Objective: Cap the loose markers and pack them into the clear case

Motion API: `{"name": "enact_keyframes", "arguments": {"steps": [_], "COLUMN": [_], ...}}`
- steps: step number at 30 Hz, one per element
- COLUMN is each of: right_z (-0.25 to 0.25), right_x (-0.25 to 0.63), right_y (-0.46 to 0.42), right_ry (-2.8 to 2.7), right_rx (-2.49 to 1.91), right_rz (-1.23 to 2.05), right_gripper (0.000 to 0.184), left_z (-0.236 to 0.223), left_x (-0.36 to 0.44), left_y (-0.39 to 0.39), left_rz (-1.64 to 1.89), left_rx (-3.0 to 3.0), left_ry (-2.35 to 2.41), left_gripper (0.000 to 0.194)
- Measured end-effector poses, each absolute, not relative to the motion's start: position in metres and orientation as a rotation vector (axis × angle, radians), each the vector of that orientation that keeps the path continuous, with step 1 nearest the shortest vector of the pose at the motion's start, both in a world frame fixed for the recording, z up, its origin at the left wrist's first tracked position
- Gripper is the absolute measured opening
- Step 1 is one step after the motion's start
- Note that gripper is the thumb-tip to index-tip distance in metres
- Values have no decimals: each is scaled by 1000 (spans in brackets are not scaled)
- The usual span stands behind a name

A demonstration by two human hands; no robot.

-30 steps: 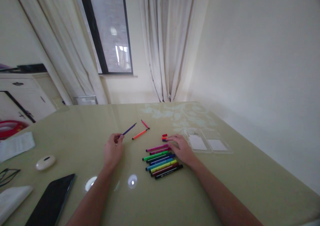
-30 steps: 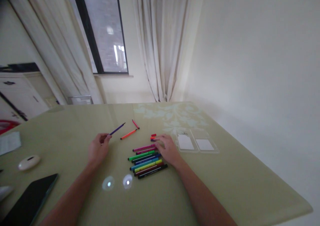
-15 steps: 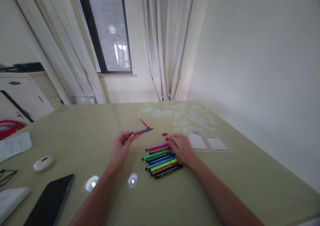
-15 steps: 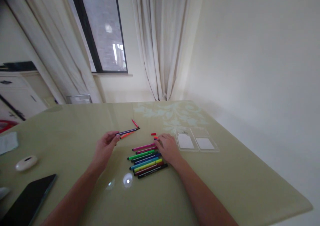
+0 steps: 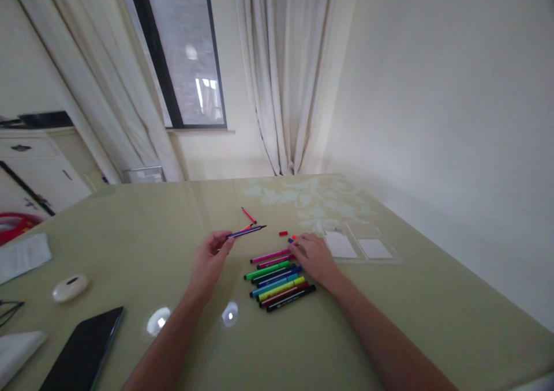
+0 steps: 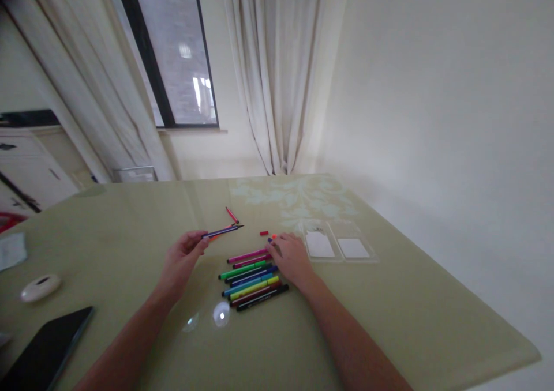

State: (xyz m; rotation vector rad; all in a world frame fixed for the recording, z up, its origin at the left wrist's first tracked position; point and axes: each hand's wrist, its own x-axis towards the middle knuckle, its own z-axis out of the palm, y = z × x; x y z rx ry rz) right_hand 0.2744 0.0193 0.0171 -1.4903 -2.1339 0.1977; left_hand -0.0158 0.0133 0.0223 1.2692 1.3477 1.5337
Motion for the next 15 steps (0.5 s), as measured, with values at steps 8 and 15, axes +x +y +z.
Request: {"name": "enact_keyframes", "arguments": {"steps": [8,15], "right_z": [20,25], "right_x": [279,280], "right_y": [22,19], "right_ry": [-2061,-1861], "right_rx": [-1484,-1372], "right_rz": [229,408], "right_gripper": [31,11], "left_z": [25,21], "left_x": [-15,-12], "left_y": [11,12], "left_rz": [1519,1502], "left_rx": [1288,1272], "left_ry": [1354,1325], "left_gripper": [57,54]}}
